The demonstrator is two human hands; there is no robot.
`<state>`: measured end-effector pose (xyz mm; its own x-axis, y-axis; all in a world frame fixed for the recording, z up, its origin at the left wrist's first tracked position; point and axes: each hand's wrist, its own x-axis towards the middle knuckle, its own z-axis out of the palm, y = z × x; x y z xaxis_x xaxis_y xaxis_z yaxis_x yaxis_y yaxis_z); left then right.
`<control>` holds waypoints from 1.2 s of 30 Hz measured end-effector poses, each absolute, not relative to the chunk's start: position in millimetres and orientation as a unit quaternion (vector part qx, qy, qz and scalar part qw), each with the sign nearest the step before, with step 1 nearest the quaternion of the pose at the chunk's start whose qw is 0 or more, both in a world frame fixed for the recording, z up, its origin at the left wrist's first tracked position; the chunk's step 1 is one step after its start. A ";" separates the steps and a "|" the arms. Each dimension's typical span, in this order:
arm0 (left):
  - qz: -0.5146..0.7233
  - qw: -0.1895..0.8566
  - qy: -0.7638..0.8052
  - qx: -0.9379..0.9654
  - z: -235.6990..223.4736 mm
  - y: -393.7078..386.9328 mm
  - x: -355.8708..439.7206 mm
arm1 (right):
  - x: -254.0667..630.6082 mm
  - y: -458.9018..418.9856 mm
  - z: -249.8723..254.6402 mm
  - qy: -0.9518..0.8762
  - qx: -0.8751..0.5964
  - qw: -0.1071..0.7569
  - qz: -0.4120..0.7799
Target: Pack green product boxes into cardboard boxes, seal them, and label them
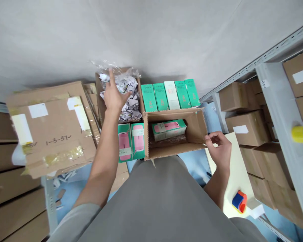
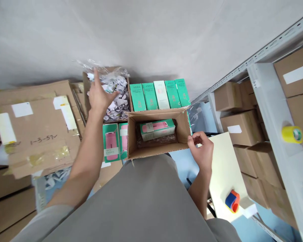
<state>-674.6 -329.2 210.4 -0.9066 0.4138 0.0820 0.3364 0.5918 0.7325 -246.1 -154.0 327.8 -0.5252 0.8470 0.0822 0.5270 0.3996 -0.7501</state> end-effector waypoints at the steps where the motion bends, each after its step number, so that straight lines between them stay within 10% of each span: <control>1: 0.394 0.054 0.900 0.176 214.1 -319.9 -679.2 | -246.3 -154.9 328.0 -0.803 -0.429 0.235 0.341; 14: 0.249 0.033 0.965 0.078 260.2 -291.4 -714.3 | -249.5 -160.8 327.5 -0.809 -0.421 0.239 0.335; 19: 0.402 -0.084 0.880 0.237 331.5 -327.1 -623.2 | -248.3 -158.2 327.7 -0.806 -0.416 0.236 0.348; 25: 0.303 0.073 0.798 0.517 397.6 -362.6 -490.9 | -249.6 -151.3 330.3 -0.814 -0.399 0.231 0.353; 36: 0.164 0.195 0.817 0.517 346.5 -346.9 -458.6 | -254.2 -150.1 332.1 -0.825 -0.374 0.217 0.363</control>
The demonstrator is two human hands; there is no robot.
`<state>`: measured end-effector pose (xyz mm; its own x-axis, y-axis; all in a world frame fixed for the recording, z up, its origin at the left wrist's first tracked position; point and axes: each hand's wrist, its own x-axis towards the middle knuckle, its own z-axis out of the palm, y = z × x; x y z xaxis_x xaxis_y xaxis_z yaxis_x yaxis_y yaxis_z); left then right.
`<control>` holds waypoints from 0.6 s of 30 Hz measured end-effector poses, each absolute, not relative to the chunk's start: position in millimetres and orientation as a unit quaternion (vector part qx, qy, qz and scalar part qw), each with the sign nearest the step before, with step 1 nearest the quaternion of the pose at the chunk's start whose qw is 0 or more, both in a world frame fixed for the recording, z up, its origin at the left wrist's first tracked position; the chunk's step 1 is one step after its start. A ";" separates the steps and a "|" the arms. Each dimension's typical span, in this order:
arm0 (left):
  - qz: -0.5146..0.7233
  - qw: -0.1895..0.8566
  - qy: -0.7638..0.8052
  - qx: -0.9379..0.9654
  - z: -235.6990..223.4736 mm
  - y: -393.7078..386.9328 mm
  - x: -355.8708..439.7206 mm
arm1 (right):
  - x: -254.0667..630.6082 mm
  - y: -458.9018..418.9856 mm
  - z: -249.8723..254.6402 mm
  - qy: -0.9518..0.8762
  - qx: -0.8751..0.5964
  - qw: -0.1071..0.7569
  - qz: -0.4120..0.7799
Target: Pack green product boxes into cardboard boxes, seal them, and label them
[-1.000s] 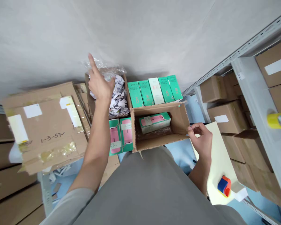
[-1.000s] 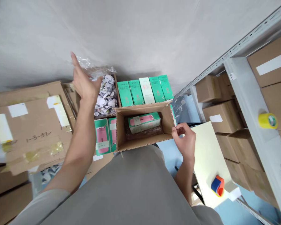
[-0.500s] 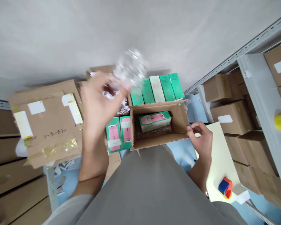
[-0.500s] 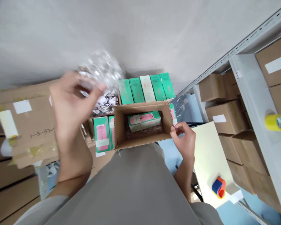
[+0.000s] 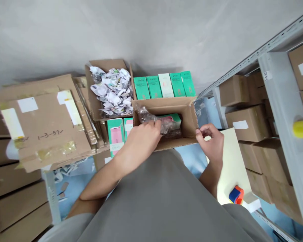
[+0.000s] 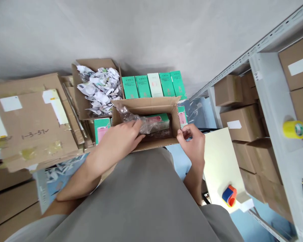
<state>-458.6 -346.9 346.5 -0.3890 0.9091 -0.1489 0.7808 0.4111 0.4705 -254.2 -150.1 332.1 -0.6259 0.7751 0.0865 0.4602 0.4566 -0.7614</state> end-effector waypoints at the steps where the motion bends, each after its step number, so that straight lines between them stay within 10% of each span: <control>1: 0.167 0.217 0.802 0.532 342.3 -339.3 -459.9 | -255.0 -150.3 332.7 -0.827 -0.371 0.216 0.363; 6: 0.305 0.260 0.742 0.537 355.4 -350.2 -473.7 | -252.8 -149.6 334.1 -0.829 -0.373 0.213 0.358; 11: 0.442 0.076 0.839 0.307 335.8 -388.0 -546.5 | -244.4 -148.2 329.4 -0.823 -0.385 0.228 0.350; 18: 0.388 0.106 0.902 0.154 260.8 -402.4 -629.1 | -243.7 -151.0 329.4 -0.820 -0.412 0.230 0.323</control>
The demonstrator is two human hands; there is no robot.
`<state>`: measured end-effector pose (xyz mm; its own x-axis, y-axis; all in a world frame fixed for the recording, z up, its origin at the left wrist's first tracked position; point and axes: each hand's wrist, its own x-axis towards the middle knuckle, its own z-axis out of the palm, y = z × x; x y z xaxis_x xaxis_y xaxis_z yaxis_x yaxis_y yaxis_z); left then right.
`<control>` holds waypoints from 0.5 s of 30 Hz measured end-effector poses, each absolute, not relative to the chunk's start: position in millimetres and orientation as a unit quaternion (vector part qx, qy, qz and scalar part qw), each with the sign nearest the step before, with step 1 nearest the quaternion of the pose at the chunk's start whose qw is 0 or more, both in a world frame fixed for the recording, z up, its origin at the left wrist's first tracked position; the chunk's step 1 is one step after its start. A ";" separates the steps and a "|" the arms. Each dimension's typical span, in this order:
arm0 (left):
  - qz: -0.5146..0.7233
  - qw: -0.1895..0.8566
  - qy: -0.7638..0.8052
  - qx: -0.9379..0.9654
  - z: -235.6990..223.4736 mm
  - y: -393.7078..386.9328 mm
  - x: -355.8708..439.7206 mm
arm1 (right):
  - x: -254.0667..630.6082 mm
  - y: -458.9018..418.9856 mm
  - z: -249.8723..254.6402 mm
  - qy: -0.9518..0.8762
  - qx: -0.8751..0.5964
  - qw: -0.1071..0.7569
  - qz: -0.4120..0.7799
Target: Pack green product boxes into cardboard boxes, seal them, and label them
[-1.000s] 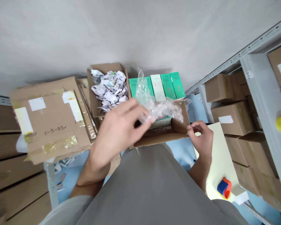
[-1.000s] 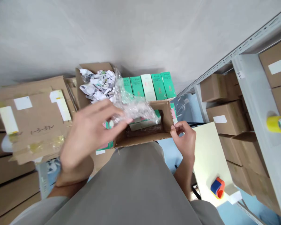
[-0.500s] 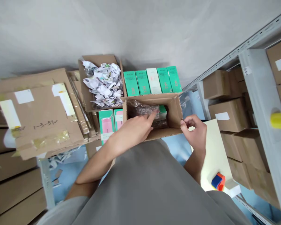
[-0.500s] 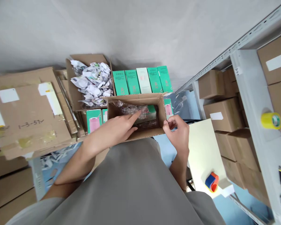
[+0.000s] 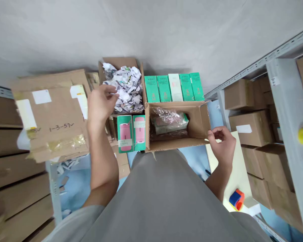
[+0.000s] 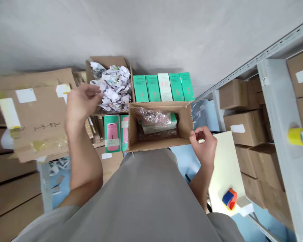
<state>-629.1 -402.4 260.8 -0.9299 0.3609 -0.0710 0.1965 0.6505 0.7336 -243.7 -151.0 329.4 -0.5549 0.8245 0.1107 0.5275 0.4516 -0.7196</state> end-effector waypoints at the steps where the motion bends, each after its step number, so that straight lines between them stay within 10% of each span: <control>1: 0.371 0.122 0.905 0.170 256.0 -399.8 -629.6 | -244.6 -152.1 330.5 -0.820 -0.418 0.227 0.319; 15: 0.291 0.141 0.908 0.268 157.0 -286.1 -666.9 | -255.2 -164.8 334.0 -0.819 -0.442 0.236 0.278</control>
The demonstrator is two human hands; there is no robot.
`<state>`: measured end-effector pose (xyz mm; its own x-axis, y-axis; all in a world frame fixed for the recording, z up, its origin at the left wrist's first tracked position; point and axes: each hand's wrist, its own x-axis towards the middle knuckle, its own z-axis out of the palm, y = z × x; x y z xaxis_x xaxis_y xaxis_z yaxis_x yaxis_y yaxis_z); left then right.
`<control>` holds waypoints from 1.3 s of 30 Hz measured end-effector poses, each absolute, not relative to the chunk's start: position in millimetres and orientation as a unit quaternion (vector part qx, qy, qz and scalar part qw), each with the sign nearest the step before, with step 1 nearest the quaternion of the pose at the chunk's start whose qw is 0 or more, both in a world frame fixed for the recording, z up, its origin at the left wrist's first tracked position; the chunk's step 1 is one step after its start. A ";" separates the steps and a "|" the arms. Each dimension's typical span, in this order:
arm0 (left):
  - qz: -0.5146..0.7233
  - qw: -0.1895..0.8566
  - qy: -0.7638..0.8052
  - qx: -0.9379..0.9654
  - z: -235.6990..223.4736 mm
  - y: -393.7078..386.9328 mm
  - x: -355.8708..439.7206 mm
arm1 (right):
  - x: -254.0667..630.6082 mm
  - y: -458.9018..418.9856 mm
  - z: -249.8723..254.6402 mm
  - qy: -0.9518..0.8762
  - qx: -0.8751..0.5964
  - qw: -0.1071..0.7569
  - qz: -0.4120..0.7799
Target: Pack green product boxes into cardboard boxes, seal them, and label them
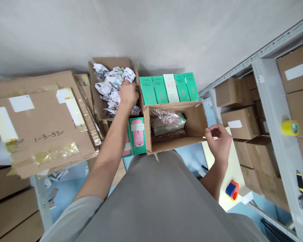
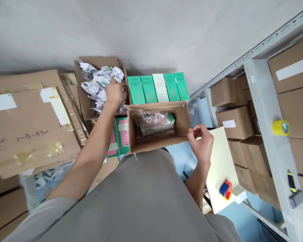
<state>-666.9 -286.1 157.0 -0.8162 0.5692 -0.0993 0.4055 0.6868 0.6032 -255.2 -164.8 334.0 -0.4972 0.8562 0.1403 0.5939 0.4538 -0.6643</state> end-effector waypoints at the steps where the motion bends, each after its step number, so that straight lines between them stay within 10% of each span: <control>1: 0.299 0.141 0.905 0.267 156.6 -284.6 -666.9 | -255.1 -165.1 333.8 -0.819 -0.443 0.236 0.278; 39: 0.314 0.091 0.914 0.238 203.4 -340.3 -647.9 | -257.7 -152.2 338.1 -0.839 -0.401 0.199 0.308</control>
